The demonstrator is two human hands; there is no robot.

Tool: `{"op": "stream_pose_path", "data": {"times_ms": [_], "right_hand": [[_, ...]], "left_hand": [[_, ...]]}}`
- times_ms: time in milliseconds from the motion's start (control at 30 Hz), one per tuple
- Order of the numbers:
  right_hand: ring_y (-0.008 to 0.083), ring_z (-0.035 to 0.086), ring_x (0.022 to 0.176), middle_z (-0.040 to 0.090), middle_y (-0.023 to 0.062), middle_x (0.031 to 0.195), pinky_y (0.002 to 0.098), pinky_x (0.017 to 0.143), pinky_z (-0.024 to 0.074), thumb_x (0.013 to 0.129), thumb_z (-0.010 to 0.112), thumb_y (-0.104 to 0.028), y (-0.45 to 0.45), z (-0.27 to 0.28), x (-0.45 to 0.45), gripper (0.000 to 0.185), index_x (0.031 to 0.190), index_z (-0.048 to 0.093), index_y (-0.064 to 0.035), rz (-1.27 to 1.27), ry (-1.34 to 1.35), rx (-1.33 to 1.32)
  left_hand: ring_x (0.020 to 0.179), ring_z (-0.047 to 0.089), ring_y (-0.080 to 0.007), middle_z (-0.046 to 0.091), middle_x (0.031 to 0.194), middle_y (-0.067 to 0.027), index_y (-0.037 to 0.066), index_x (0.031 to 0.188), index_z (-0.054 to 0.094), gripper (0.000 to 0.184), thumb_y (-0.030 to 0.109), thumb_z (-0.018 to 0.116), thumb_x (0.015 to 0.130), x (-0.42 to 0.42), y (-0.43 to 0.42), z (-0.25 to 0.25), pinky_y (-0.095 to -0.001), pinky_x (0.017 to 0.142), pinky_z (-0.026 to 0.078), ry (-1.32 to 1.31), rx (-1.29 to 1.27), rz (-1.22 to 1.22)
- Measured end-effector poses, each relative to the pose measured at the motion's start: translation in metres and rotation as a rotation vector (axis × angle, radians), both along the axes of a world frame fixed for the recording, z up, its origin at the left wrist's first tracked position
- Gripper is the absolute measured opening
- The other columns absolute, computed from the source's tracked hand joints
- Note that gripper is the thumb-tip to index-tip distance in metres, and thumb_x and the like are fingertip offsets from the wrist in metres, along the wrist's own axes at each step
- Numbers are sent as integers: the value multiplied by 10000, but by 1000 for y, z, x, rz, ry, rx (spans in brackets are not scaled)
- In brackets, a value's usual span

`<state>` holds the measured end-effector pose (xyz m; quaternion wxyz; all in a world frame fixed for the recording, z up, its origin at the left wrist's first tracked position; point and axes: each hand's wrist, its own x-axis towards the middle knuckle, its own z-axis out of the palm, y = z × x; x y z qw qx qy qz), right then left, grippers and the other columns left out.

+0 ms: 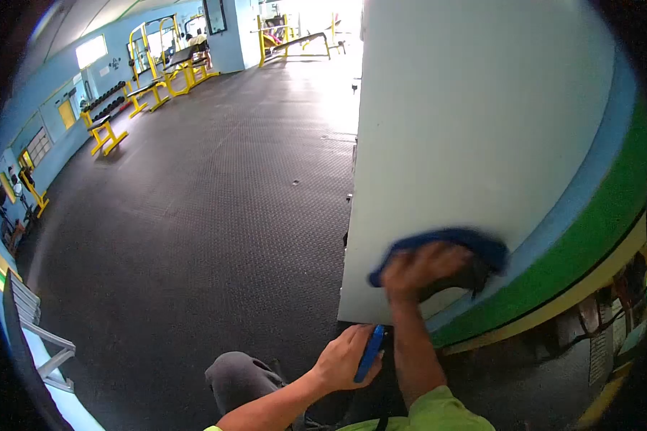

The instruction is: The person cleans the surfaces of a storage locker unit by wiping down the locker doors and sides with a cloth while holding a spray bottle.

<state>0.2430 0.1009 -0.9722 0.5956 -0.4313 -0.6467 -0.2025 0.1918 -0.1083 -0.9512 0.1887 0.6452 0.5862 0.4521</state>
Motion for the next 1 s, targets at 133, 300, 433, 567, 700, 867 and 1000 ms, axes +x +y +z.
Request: {"op": "stream_pose_path", "data": {"times_ms": [133,300,433,567,700,867,1000], "right_hand": [[443,455,1107,535,197,1116,674,939,301,835,559,-436,-28,-99,-16,327,1049,629,-198,507,-526,-141],[446,331,1293,403,219,1379,525,1078,249,853,586,-390,-22,-150,87,559,1283,475,-49,586,-397,-1099],[476,44,1398,56,337,1503,571,1114,45,952,407,-475,11,-114,71,779,1461,146,54,48,345,-663],[596,94,1312,228,373,1388,723,1018,-5,876,488,-483,-13,-78,2,664,1331,381,-12,90,-144,-148],[450,430,1120,532,160,1077,688,857,312,751,623,-458,-33,-170,-15,336,988,654,-222,461,-606,-168],[398,472,1131,489,184,1252,556,967,345,814,605,-400,-10,-248,78,495,1202,561,-96,616,-738,-537],[406,387,1231,399,261,1321,589,1029,247,863,565,-354,-4,-242,96,572,1311,443,-20,375,-567,-227]], "left_hand": [[886,602,-388,563,1028,-234,-41,1184,475,473,196,646,813,-1,-1,1,-432,751,505,61,-21,25],[919,602,-421,567,1044,-268,-79,1156,470,486,180,671,797,-4,-11,-1,-444,786,516,128,27,62],[914,607,-432,570,1031,-278,-81,1133,488,471,183,676,792,-10,-23,-6,-428,777,528,96,-29,84],[905,610,-431,566,1028,-287,-88,1141,471,475,185,664,804,-14,-21,-10,-422,762,533,154,6,38],[921,604,-414,559,1029,-276,-98,1170,446,491,179,648,819,-14,-12,-13,-423,767,531,147,-86,-13],[944,595,-410,552,1046,-268,-106,1195,442,511,182,644,824,-17,-12,-12,-420,791,525,146,-58,-3],[961,589,-414,540,1089,-279,-108,1202,441,527,189,652,820,-21,-14,-10,-418,810,528,197,-38,-29]]}}
